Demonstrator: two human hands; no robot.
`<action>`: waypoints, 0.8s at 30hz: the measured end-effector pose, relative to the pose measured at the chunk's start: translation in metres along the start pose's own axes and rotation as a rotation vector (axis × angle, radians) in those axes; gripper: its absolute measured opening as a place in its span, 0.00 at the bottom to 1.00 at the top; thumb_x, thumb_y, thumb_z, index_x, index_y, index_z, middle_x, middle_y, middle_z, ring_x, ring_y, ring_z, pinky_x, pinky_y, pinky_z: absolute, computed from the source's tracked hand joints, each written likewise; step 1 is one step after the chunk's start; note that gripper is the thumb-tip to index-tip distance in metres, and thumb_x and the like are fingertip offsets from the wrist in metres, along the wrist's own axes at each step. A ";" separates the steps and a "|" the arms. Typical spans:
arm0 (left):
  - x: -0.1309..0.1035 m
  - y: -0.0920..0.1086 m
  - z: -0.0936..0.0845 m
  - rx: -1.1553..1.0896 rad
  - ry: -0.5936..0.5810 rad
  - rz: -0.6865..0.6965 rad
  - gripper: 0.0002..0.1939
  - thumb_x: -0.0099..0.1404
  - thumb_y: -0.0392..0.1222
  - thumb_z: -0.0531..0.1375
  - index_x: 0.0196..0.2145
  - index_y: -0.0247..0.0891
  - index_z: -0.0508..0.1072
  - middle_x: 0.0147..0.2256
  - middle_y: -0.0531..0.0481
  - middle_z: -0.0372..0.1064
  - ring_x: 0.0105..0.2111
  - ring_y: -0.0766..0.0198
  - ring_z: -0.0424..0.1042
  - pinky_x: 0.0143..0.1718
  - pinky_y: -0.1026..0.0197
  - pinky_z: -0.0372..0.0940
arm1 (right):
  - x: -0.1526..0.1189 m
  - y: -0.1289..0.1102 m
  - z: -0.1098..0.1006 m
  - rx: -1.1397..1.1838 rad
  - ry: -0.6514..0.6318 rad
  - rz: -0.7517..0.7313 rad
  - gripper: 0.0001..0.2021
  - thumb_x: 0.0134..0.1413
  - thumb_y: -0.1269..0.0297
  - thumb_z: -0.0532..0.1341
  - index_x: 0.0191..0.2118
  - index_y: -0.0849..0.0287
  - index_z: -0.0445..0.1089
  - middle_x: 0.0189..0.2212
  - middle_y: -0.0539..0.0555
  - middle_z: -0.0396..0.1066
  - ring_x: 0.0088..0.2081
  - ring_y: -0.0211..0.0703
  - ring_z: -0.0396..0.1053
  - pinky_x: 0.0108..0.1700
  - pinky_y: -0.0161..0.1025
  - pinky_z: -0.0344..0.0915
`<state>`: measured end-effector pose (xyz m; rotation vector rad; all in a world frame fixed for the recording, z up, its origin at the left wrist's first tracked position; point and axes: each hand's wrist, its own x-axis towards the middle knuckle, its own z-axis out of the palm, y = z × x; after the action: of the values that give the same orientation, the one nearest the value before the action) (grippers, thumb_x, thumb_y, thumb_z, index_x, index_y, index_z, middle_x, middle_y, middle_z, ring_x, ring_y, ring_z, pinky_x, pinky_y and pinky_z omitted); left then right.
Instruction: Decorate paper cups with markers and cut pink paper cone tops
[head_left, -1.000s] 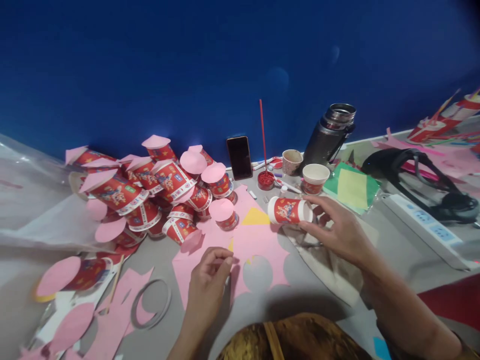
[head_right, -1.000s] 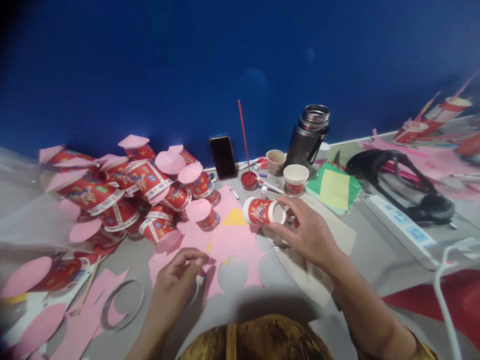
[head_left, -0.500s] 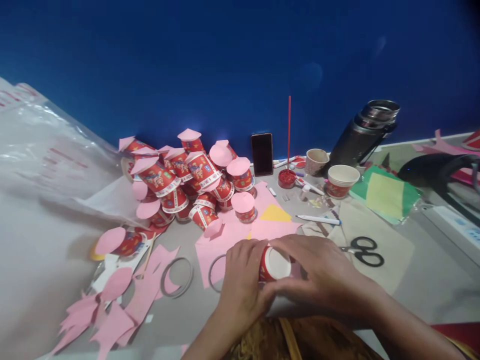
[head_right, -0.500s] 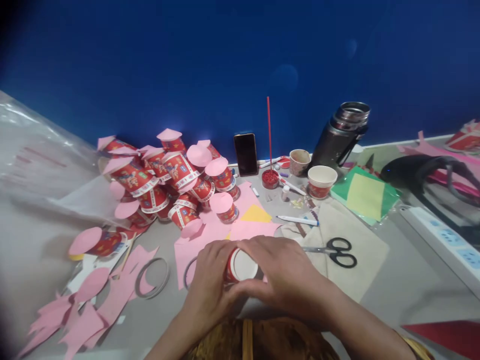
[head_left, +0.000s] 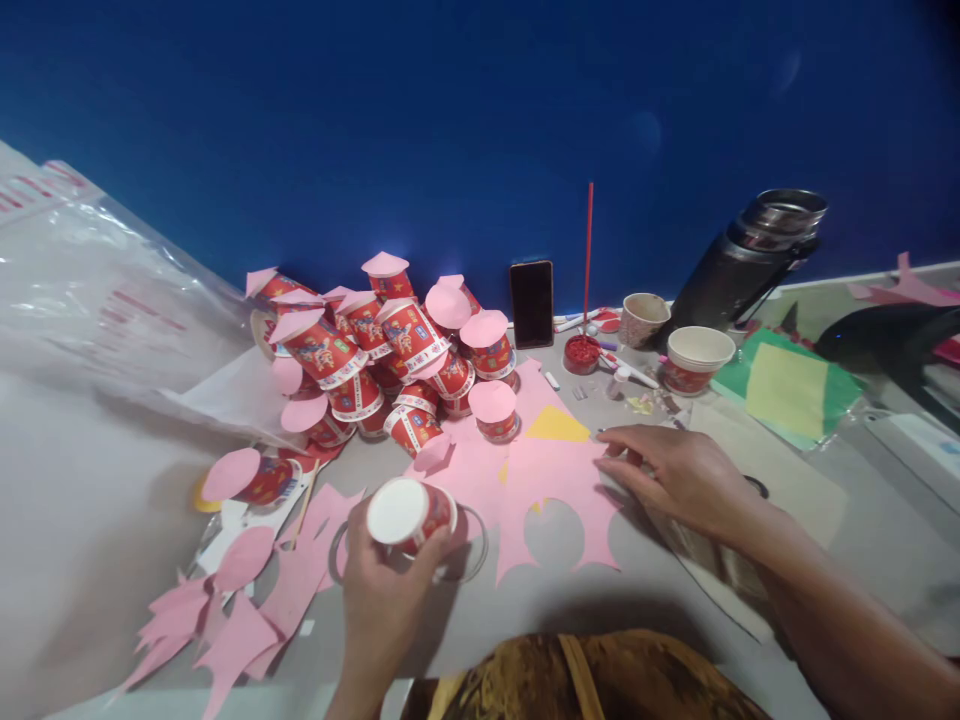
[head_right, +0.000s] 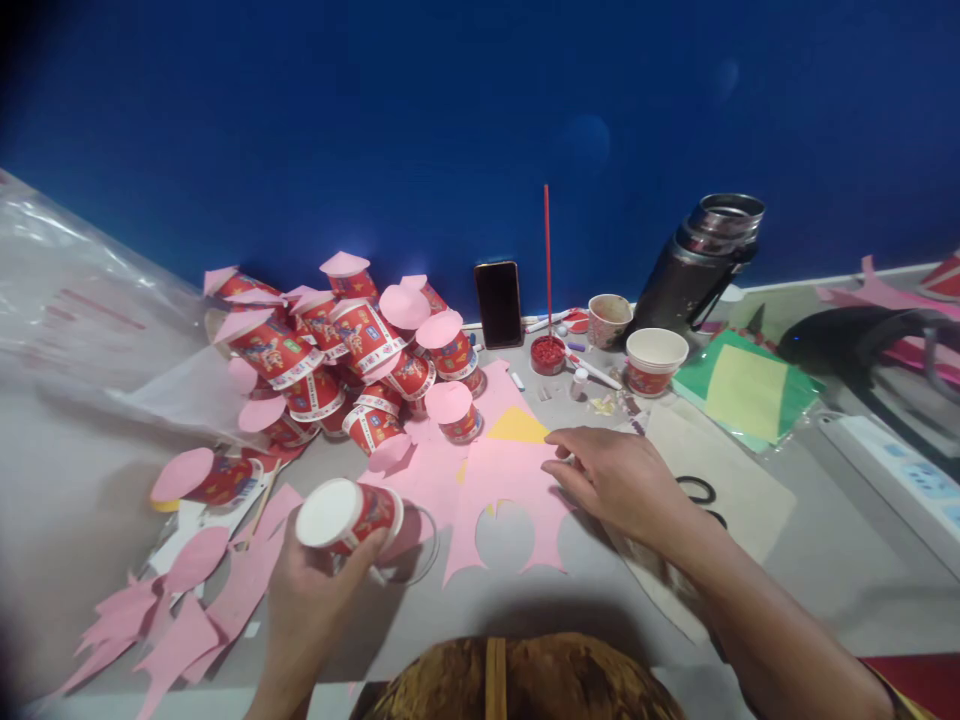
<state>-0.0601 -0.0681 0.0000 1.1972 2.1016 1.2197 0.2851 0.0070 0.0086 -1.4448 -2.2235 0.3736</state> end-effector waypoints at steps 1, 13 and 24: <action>0.003 0.000 -0.003 -0.044 0.017 -0.055 0.31 0.50 0.54 0.76 0.49 0.39 0.75 0.43 0.44 0.80 0.43 0.48 0.80 0.46 0.48 0.75 | 0.001 0.003 0.002 -0.015 0.003 0.004 0.12 0.68 0.55 0.63 0.48 0.51 0.82 0.38 0.54 0.87 0.34 0.50 0.83 0.34 0.40 0.71; 0.004 0.009 0.009 -0.074 -0.116 -0.071 0.33 0.51 0.53 0.75 0.51 0.39 0.74 0.47 0.42 0.80 0.47 0.48 0.80 0.49 0.50 0.75 | 0.003 0.016 0.023 -0.002 -0.058 0.052 0.11 0.69 0.57 0.61 0.44 0.52 0.82 0.37 0.54 0.86 0.36 0.50 0.82 0.36 0.40 0.67; 0.016 0.030 0.054 -0.030 -0.277 0.092 0.32 0.59 0.46 0.70 0.59 0.41 0.70 0.56 0.40 0.74 0.54 0.46 0.76 0.47 0.49 0.75 | 0.004 0.016 0.030 0.012 -0.123 0.060 0.11 0.70 0.59 0.61 0.44 0.54 0.81 0.38 0.56 0.86 0.38 0.49 0.81 0.39 0.39 0.66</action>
<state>-0.0170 -0.0217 -0.0020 1.3758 1.8385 1.0507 0.2811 0.0174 -0.0234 -1.5225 -2.2726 0.5079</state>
